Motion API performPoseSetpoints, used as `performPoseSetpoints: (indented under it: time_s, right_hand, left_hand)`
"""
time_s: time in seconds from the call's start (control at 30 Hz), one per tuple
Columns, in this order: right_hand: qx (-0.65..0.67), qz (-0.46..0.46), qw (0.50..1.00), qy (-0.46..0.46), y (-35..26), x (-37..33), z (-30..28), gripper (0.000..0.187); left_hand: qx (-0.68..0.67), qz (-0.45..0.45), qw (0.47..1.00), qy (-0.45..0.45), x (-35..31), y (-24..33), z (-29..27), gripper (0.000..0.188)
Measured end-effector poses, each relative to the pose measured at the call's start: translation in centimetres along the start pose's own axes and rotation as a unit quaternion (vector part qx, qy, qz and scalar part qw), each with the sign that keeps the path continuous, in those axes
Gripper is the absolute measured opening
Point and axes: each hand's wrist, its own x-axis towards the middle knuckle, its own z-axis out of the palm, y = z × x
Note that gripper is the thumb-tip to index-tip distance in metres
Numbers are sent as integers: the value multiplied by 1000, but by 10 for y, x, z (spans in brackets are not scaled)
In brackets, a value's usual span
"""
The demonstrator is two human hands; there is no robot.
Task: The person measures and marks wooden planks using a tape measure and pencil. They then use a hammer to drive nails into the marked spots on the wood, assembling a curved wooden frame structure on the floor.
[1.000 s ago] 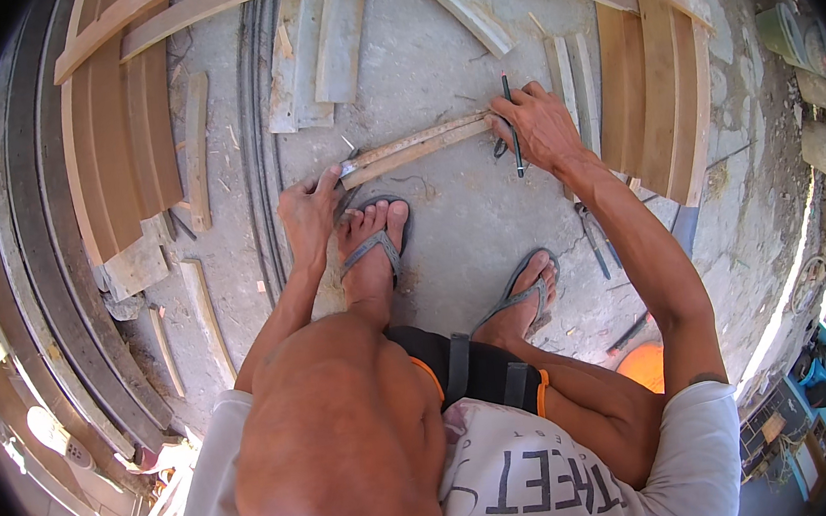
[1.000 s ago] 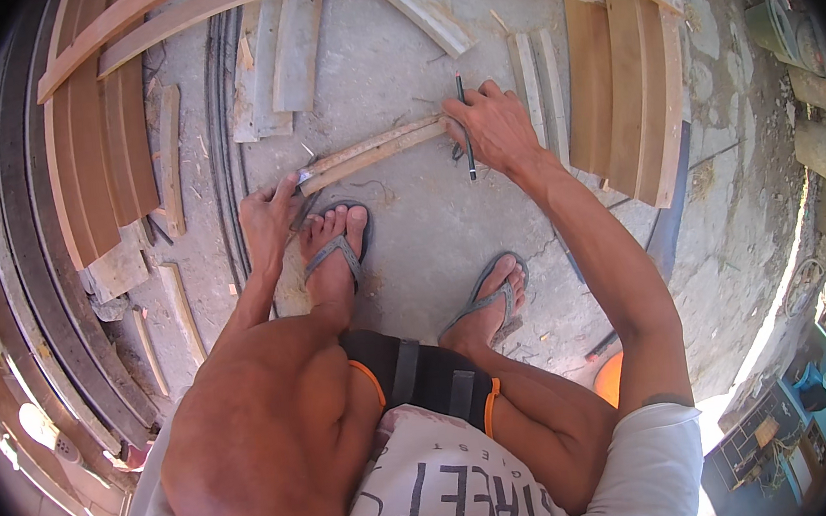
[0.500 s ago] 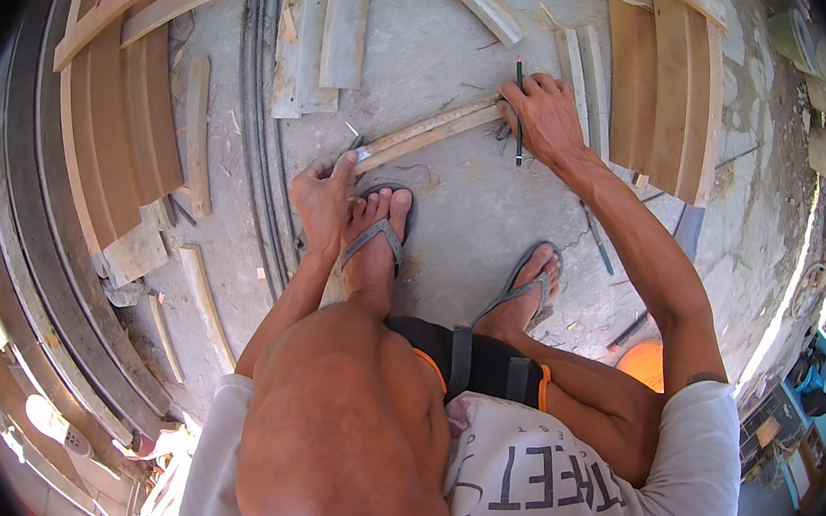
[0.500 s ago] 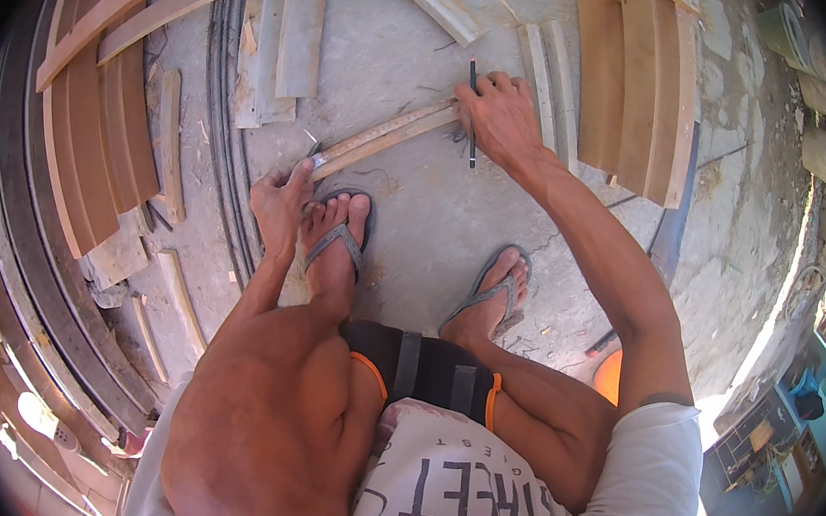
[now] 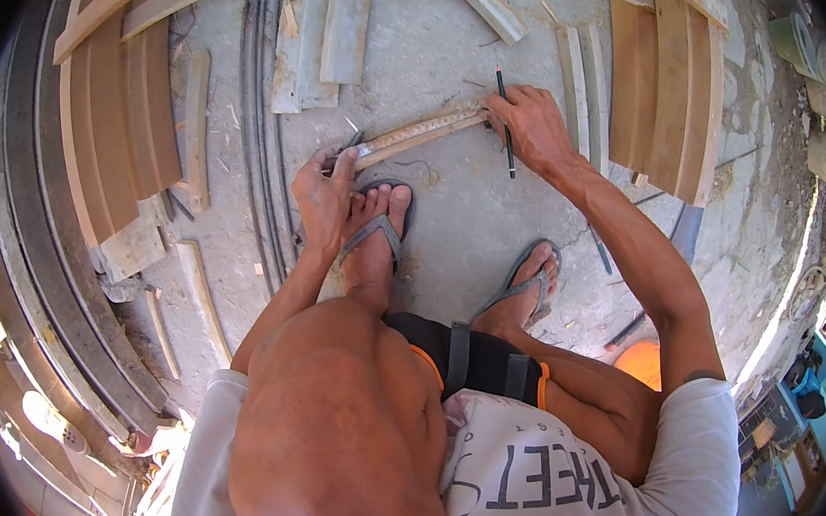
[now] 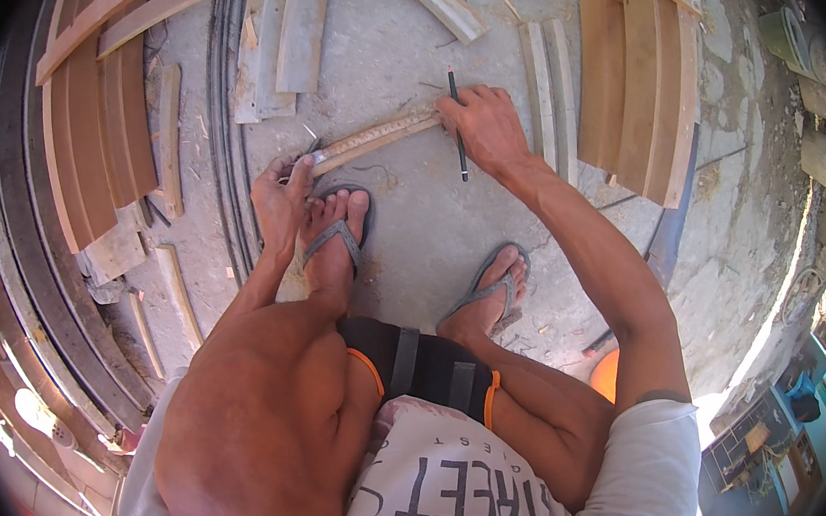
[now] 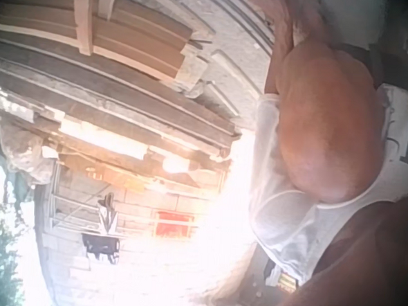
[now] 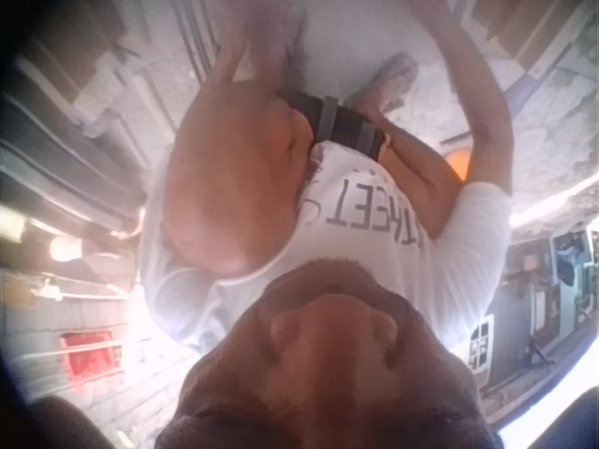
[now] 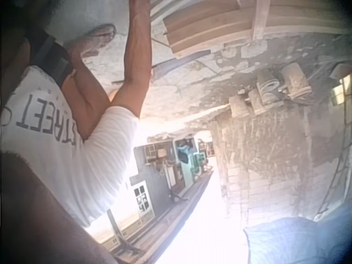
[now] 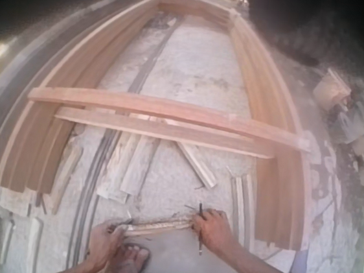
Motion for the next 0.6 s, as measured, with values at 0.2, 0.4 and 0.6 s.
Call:
performPoseSetpoints:
  time_s: [0.2, 0.4, 0.6]
  right_hand:
    - [-30, -4, 999, -38, -3, 10, -5, 4]
    - [-83, -15, 994, -70, -10, 19, -8, 6]
    - [-126, -25, 989, -76, -13, 27, -5, 11]
  left_hand:
    - [-8, 31, 999, 16, 3, -9, 2, 36]
    - [16, 25, 999, 19, 6, -2, 0, 39]
    - [35, 42, 998, 27, 3, 2, 3, 39]
